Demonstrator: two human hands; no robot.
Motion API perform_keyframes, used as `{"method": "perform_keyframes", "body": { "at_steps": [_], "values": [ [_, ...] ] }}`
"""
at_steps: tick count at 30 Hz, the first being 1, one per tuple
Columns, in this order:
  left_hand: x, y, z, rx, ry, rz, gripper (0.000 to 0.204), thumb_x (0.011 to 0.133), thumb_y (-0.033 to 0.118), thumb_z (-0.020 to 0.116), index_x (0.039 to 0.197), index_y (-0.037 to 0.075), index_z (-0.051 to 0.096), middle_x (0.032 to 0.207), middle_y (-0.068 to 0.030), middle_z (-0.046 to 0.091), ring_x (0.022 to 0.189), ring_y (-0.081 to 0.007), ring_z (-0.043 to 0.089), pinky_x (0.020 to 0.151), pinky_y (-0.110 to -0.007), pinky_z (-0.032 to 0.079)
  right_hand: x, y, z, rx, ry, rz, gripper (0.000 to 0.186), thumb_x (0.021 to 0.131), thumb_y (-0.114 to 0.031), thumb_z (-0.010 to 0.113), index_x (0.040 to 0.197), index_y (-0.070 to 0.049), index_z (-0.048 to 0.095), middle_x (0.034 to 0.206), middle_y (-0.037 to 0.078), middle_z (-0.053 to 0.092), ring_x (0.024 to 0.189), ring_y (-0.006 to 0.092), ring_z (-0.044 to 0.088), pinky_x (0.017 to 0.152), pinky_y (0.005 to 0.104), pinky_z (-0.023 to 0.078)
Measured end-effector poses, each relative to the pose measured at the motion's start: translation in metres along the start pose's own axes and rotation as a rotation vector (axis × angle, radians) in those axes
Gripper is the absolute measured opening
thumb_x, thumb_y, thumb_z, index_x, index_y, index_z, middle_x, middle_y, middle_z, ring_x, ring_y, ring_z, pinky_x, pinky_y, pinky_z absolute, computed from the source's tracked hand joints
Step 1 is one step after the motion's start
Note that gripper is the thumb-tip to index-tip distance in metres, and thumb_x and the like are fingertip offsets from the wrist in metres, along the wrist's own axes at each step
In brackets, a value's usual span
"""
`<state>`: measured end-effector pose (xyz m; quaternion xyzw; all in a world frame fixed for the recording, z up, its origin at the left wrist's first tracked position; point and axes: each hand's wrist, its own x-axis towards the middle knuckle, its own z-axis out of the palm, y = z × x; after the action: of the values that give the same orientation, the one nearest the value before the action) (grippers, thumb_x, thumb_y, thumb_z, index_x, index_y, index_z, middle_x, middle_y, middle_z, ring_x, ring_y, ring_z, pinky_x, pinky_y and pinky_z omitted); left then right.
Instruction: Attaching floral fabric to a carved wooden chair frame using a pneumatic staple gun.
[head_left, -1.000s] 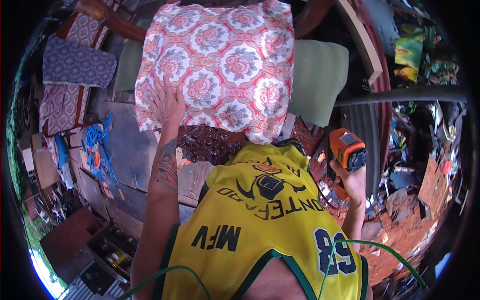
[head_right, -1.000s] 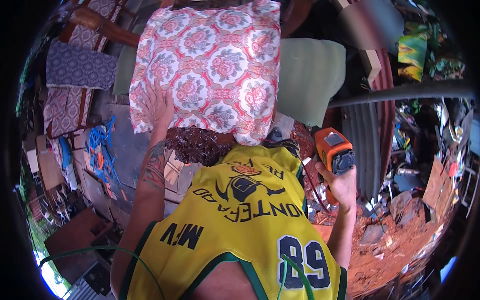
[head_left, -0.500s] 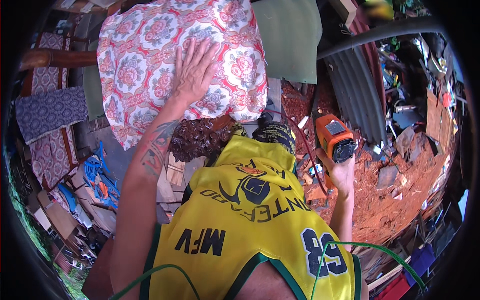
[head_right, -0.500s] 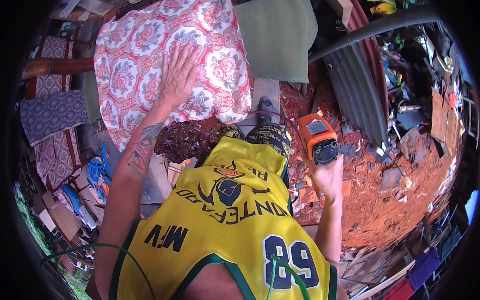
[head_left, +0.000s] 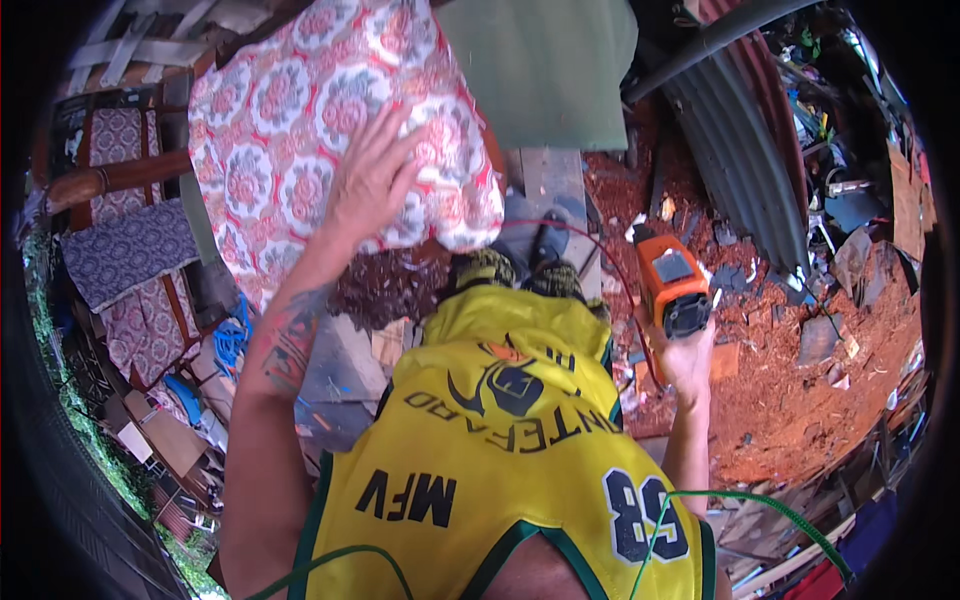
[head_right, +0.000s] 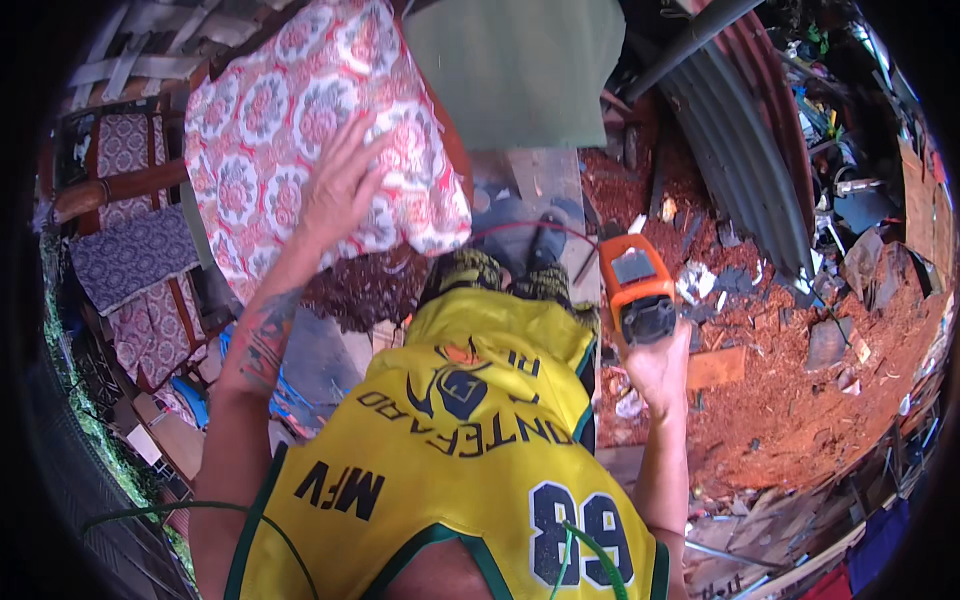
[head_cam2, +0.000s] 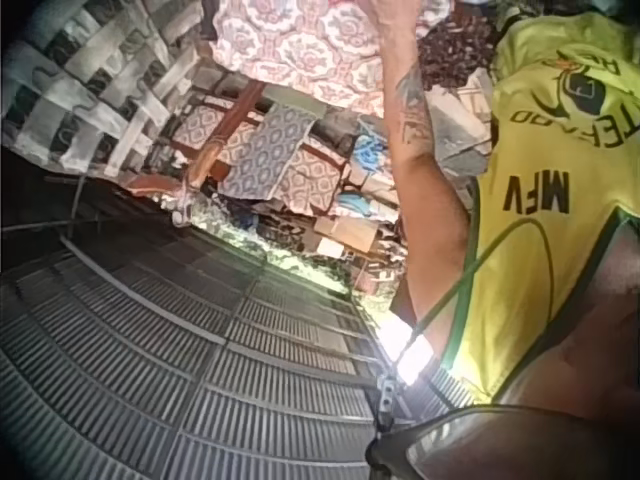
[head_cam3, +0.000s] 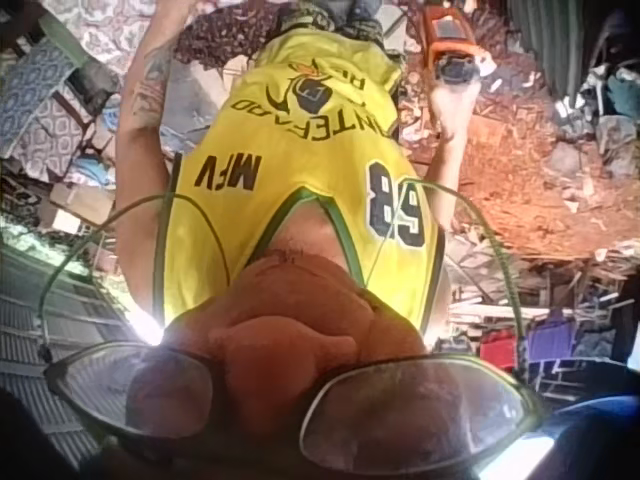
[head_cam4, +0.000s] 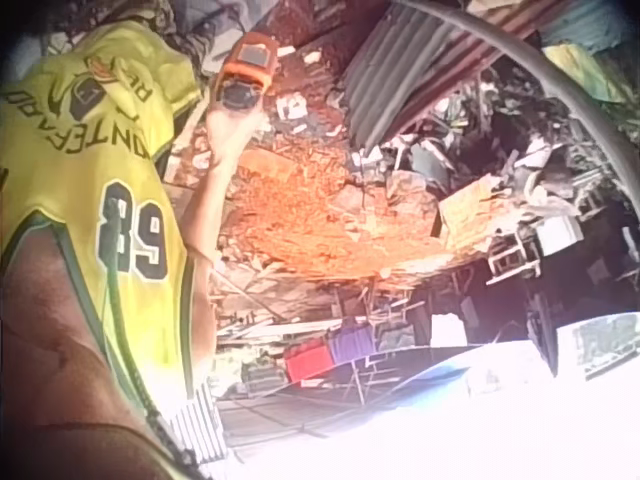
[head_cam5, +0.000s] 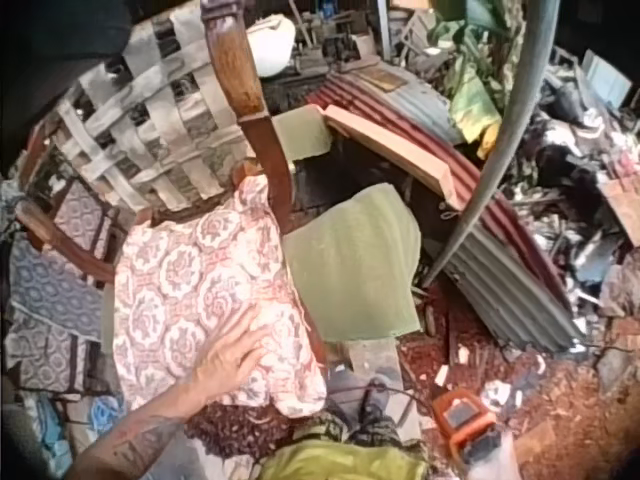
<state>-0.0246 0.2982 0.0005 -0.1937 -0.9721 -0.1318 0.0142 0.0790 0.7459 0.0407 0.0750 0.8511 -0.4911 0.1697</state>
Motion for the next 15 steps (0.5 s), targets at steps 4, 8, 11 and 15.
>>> {"method": "perform_keyframes", "body": {
  "at_steps": [4,8,11,15],
  "values": [
    [0.000,0.006,0.014,0.065,0.027,-0.124,0.053,0.107,0.035,0.053,0.156,0.016,0.050,0.166,-0.0166,0.041,0.156,-0.0420,0.030,0.128,-0.057,0.019,0.035,-0.017,-0.017,-0.112,-0.047,0.011,0.024,0.080,-0.014,0.080,0.099,-0.001,0.075,0.082,0.014,0.077,0.074,0.0234,0.076,0.073,0.0381,0.059],
    [0.031,0.025,0.021,0.129,0.124,-0.354,0.060,0.107,0.042,0.051,0.160,0.016,0.043,0.168,-0.0202,0.035,0.160,-0.0417,0.022,0.129,-0.061,0.008,0.102,-0.053,-0.019,-0.096,-0.125,-0.168,0.052,0.076,-0.015,0.065,0.128,-0.008,0.069,0.098,0.021,0.077,0.094,0.0410,0.076,0.088,0.0450,0.058],
    [0.066,0.057,0.017,0.049,0.285,-0.377,0.062,0.107,0.048,0.050,0.157,0.011,0.047,0.162,-0.0275,0.041,0.157,-0.0402,0.030,0.126,-0.064,0.015,0.172,-0.079,-0.002,-0.239,-0.070,-0.397,0.064,0.081,-0.017,0.064,0.144,-0.013,0.058,0.099,0.029,0.073,0.097,0.0489,0.070,0.087,0.0525,0.057],
    [0.096,0.090,0.000,0.216,-0.037,-0.240,0.049,0.102,0.050,0.059,0.131,0.011,0.068,0.120,-0.0184,0.071,0.117,-0.0389,0.065,0.110,-0.059,0.039,0.267,-0.102,0.042,-0.583,0.146,-0.639,0.080,0.084,-0.022,0.070,0.155,0.001,0.040,0.105,0.032,0.071,0.096,0.0483,0.071,0.086,0.0536,0.057]
  ]
}}
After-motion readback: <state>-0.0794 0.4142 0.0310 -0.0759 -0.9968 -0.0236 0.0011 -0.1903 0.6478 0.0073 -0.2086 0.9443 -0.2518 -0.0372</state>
